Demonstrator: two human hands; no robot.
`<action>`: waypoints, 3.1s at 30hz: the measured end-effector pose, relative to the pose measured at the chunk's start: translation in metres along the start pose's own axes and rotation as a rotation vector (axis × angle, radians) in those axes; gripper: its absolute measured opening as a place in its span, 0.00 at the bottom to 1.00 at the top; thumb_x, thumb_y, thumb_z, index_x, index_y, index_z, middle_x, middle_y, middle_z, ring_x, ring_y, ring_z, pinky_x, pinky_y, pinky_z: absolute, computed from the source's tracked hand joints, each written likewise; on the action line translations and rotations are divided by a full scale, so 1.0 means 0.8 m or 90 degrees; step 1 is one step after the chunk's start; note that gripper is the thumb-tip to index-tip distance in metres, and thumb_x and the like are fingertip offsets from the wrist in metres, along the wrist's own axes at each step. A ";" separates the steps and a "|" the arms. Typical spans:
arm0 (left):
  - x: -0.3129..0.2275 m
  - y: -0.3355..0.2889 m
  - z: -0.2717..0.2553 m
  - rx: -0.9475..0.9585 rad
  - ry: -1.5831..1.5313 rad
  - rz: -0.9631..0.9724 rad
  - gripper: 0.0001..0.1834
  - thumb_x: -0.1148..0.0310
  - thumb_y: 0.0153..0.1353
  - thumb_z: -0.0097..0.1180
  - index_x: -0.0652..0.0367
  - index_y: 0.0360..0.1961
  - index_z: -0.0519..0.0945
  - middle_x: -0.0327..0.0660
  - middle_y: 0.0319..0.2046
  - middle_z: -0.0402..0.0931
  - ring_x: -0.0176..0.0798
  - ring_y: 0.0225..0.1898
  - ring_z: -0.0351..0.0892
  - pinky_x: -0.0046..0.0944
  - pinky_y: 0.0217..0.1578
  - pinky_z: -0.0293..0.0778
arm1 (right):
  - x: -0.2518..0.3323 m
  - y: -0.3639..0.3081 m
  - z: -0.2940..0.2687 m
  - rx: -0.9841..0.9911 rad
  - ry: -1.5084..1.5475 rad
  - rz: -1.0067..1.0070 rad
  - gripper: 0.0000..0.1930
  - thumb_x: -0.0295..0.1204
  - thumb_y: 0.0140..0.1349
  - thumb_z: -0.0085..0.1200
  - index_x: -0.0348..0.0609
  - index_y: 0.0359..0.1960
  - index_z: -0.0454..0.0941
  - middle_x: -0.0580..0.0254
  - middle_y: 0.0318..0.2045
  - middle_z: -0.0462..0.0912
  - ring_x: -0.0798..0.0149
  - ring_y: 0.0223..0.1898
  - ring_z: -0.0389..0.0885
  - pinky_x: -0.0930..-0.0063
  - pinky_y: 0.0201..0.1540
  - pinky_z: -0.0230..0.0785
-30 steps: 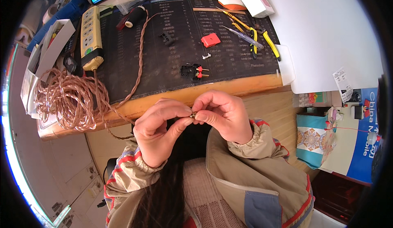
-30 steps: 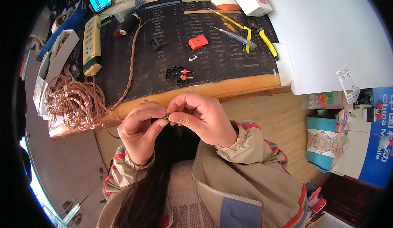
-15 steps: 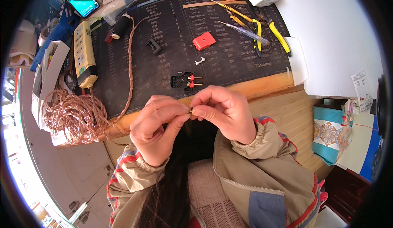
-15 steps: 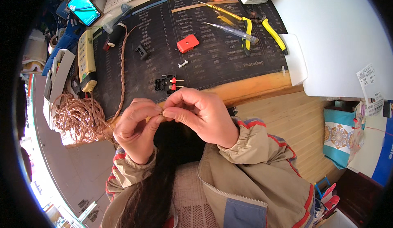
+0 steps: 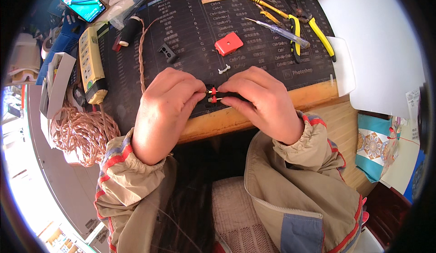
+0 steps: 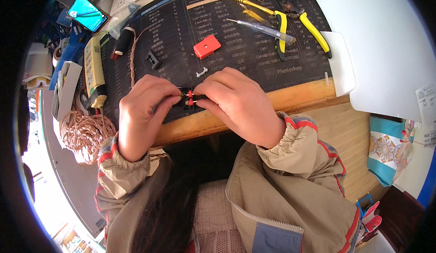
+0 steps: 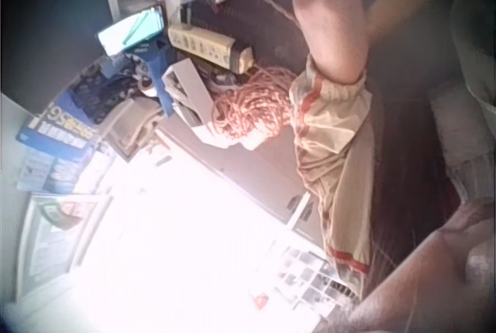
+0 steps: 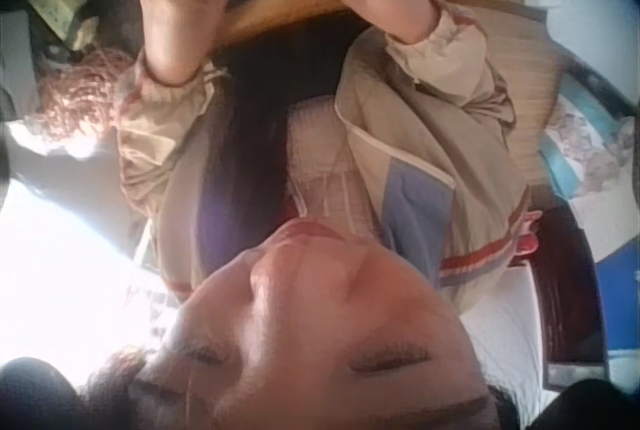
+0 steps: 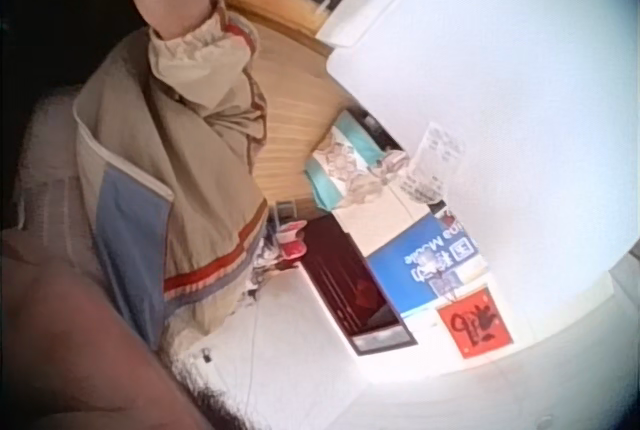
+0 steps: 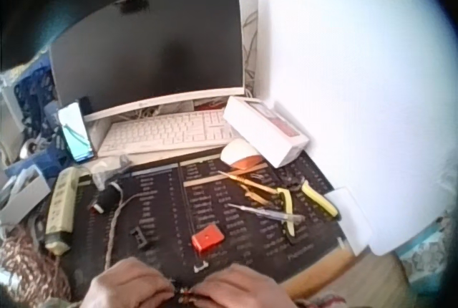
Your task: The person assembles a small electrical connector by inserting wires into a black plastic housing and securing them with red locking clips. They handle the wires and clips by hand, occasionally using a small screwdriver to tighten or adjust components. The task is performed on a cluttered workbench with tools and parts visible.
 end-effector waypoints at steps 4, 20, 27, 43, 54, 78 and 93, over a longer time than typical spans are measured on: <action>0.001 -0.001 0.003 0.006 0.008 -0.024 0.09 0.84 0.54 0.67 0.65 0.37 0.85 0.46 0.35 0.82 0.47 0.39 0.82 0.39 0.41 0.78 | -0.002 0.003 -0.002 -0.016 0.018 -0.007 0.11 0.22 0.57 0.67 0.40 0.41 0.83 0.57 0.36 0.82 0.50 0.39 0.81 0.59 0.41 0.75; 0.003 -0.006 0.007 -0.004 -0.002 -0.049 0.09 0.84 0.54 0.67 0.65 0.37 0.84 0.46 0.36 0.82 0.45 0.38 0.82 0.38 0.41 0.77 | -0.005 0.015 -0.005 0.053 0.041 0.039 0.09 0.16 0.56 0.65 0.38 0.36 0.80 0.55 0.32 0.81 0.52 0.32 0.82 0.65 0.34 0.75; 0.004 -0.006 0.008 -0.012 -0.019 -0.064 0.09 0.83 0.54 0.67 0.65 0.37 0.84 0.46 0.35 0.82 0.48 0.39 0.82 0.40 0.40 0.78 | -0.006 0.012 0.001 0.026 0.029 -0.007 0.09 0.16 0.57 0.65 0.38 0.36 0.79 0.55 0.31 0.82 0.54 0.29 0.82 0.67 0.32 0.74; 0.002 -0.013 0.013 -0.016 -0.029 -0.070 0.09 0.83 0.54 0.68 0.64 0.37 0.84 0.46 0.36 0.82 0.48 0.40 0.82 0.41 0.41 0.78 | 0.002 0.013 -0.008 0.065 0.060 0.051 0.06 0.19 0.60 0.64 0.39 0.38 0.80 0.56 0.33 0.82 0.52 0.31 0.84 0.65 0.33 0.75; 0.004 -0.012 0.017 -0.023 -0.022 -0.058 0.10 0.87 0.53 0.67 0.67 0.37 0.84 0.45 0.37 0.82 0.40 0.37 0.82 0.34 0.40 0.79 | -0.003 0.011 0.004 0.060 -0.041 -0.021 0.10 0.18 0.55 0.65 0.40 0.34 0.76 0.57 0.30 0.79 0.50 0.31 0.81 0.61 0.33 0.75; -0.002 -0.013 0.011 -0.042 -0.120 -0.017 0.10 0.86 0.54 0.67 0.67 0.38 0.83 0.46 0.37 0.85 0.47 0.40 0.85 0.41 0.43 0.81 | 0.006 0.007 -0.001 -0.050 -0.068 -0.124 0.14 0.17 0.49 0.70 0.39 0.36 0.79 0.59 0.35 0.82 0.54 0.36 0.84 0.64 0.37 0.79; -0.010 -0.036 0.023 -0.142 -0.307 -0.090 0.08 0.88 0.57 0.66 0.72 0.39 0.85 0.48 0.38 0.87 0.42 0.41 0.87 0.37 0.46 0.81 | 0.032 0.004 -0.004 -0.070 -0.035 -0.082 0.15 0.16 0.51 0.70 0.39 0.38 0.79 0.58 0.34 0.82 0.54 0.34 0.84 0.66 0.35 0.79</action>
Point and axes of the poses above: each hand's wrist, its own y-axis towards the middle knuckle, its own z-axis out of the palm, x = y × z, the point moved 1 cm from there along y, towards the middle knuckle
